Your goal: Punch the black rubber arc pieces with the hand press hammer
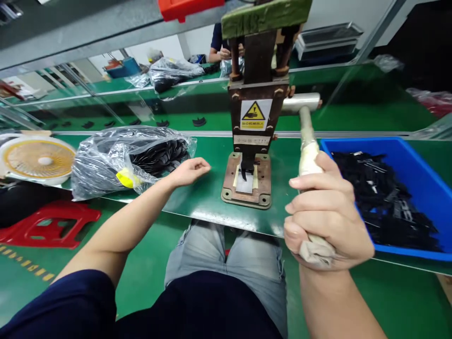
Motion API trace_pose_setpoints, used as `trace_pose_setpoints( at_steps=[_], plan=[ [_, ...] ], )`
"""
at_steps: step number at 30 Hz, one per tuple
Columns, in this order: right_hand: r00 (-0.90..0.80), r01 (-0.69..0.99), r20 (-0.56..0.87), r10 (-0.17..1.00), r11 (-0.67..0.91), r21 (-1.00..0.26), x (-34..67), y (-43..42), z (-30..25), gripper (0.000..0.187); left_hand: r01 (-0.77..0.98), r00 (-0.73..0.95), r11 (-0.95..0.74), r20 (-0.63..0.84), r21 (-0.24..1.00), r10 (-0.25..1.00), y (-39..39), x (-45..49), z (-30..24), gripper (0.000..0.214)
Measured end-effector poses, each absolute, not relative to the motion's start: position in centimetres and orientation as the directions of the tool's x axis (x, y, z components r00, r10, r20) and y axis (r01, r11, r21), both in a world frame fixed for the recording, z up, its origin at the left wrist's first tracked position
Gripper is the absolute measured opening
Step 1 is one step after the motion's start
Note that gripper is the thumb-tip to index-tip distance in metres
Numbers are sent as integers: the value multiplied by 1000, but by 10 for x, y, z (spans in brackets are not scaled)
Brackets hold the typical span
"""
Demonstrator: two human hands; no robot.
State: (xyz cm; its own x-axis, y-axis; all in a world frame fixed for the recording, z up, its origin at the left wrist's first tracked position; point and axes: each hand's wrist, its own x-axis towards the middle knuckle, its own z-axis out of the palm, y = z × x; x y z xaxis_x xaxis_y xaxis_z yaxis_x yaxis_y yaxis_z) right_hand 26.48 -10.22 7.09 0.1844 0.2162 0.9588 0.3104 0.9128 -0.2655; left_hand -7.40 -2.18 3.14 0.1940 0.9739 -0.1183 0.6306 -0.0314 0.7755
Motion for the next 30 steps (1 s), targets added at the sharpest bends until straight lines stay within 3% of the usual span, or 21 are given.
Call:
trace_pose_setpoints(
  at_steps=[3, 5, 9, 13, 18, 25, 30],
  plan=[
    [200, 307, 944, 264, 898, -316, 262, -104, 70, 51, 941, 57, -67, 40, 332, 998, -16, -140, 33, 21],
    [241, 291, 939, 246, 904, -312, 258, -103, 70, 55, 993, 43, -42, -4, 108, 999, -9, -171, 35, 29],
    [393, 259, 906, 155, 927, -271, 248, -95, 71, 63, 995, 39, -49, -107, -86, 994, 8, -186, 32, 49],
    [417, 263, 893, 169, 918, -297, 245, -95, 73, 66, 987, -54, 36, -115, -154, 992, 20, -168, 20, 65],
    [353, 275, 914, 198, 912, -303, 247, -100, 74, 62, 996, -71, 65, -93, -68, 993, 23, -157, 13, 56],
    [320, 282, 938, 135, 931, -231, 248, -96, 75, 51, 998, 55, -56, -146, -3, 988, 32, -160, 14, 57],
    [248, 296, 952, 181, 921, -252, 254, -99, 74, 47, 995, 95, -97, -176, 0, 980, 40, -160, 14, 55]
  ],
)
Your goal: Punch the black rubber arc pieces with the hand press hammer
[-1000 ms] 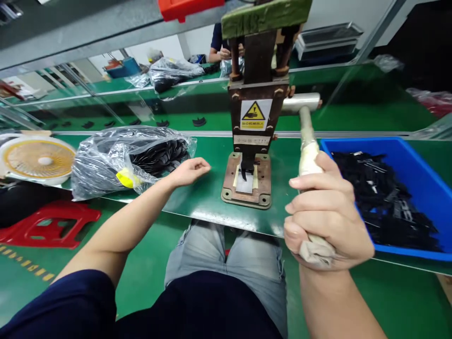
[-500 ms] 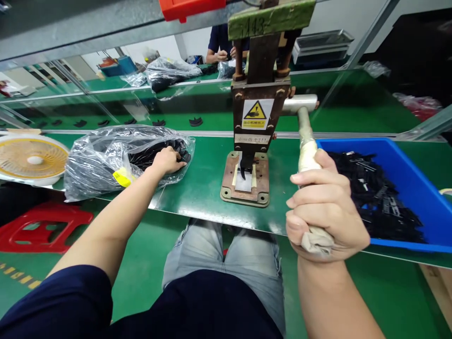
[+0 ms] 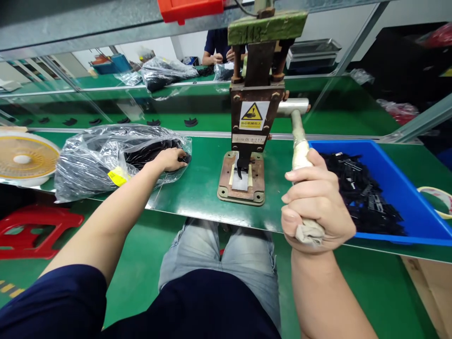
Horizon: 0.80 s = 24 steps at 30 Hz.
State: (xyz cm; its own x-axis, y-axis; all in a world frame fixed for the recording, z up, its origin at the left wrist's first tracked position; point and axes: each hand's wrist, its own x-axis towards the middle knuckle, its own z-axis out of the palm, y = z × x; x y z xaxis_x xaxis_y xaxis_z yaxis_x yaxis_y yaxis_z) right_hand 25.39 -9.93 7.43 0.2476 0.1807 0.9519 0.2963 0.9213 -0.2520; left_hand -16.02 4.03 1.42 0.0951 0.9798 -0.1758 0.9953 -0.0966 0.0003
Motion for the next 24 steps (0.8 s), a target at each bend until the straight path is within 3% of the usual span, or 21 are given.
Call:
trace_pose_setpoints(
  at_steps=[6, 13, 17, 19, 22, 24],
  plan=[
    [215, 294, 957, 194, 922, -253, 257, -102, 75, 44, 991, 126, -119, -123, 64, 984, 31, -155, 13, 46],
    [176, 293, 961, 215, 920, -259, 260, -106, 76, 41, 974, 151, -109, -209, 200, 966, 17, -139, 11, 27],
    [144, 313, 958, 249, 907, -283, 260, -111, 77, 40, 957, 179, -150, -99, 250, 979, 7, -124, 16, 31],
    [125, 321, 959, 255, 904, -282, 261, -112, 78, 38, 894, 145, -103, -64, 436, 987, 0, -110, 20, 34],
    [116, 336, 963, 244, 902, -269, 261, -113, 78, 38, 591, 114, 28, -118, 807, 986, -11, -84, 24, 38],
    [120, 344, 963, 241, 900, -268, 261, -112, 78, 39, 384, 135, 86, -148, 919, 980, -16, -67, 25, 43]
  ],
)
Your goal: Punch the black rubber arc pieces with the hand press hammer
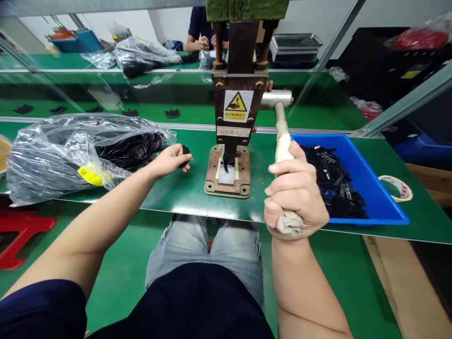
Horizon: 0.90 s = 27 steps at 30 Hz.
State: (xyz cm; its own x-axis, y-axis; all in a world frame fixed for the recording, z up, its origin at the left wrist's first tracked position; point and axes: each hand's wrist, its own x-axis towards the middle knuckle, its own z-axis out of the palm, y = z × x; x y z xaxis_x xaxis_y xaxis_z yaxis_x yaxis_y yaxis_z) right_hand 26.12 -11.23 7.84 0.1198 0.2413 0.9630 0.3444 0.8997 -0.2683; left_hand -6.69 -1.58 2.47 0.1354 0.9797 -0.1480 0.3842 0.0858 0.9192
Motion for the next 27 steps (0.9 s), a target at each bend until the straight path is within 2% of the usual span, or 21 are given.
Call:
trace_pose_setpoints(
  at_steps=[3, 7, 10, 15, 21, 27],
  plan=[
    [115, 343, 966, 233, 903, -258, 261, -112, 78, 40, 190, 180, 140, -175, 972, 968, -20, -45, 23, 51],
    [114, 348, 964, 242, 899, -267, 262, -111, 78, 41, -68, 267, 247, -221, 967, 938, -22, -26, 23, 44],
    [115, 331, 967, 229, 908, -255, 261, -111, 78, 41, -131, 220, 252, -219, 959, 950, -20, -15, 24, 48],
    [147, 349, 962, 229, 898, -267, 257, -113, 79, 47, 61, 209, 226, -234, 972, 949, -15, -1, 21, 43],
    [131, 370, 954, 270, 880, -299, 258, -117, 80, 49, 400, 245, 35, -144, 916, 959, -3, 3, 9, 40],
    [196, 336, 959, 204, 905, -261, 254, -111, 77, 54, 439, 253, 13, -138, 898, 958, 5, 5, 5, 35]
  ],
)
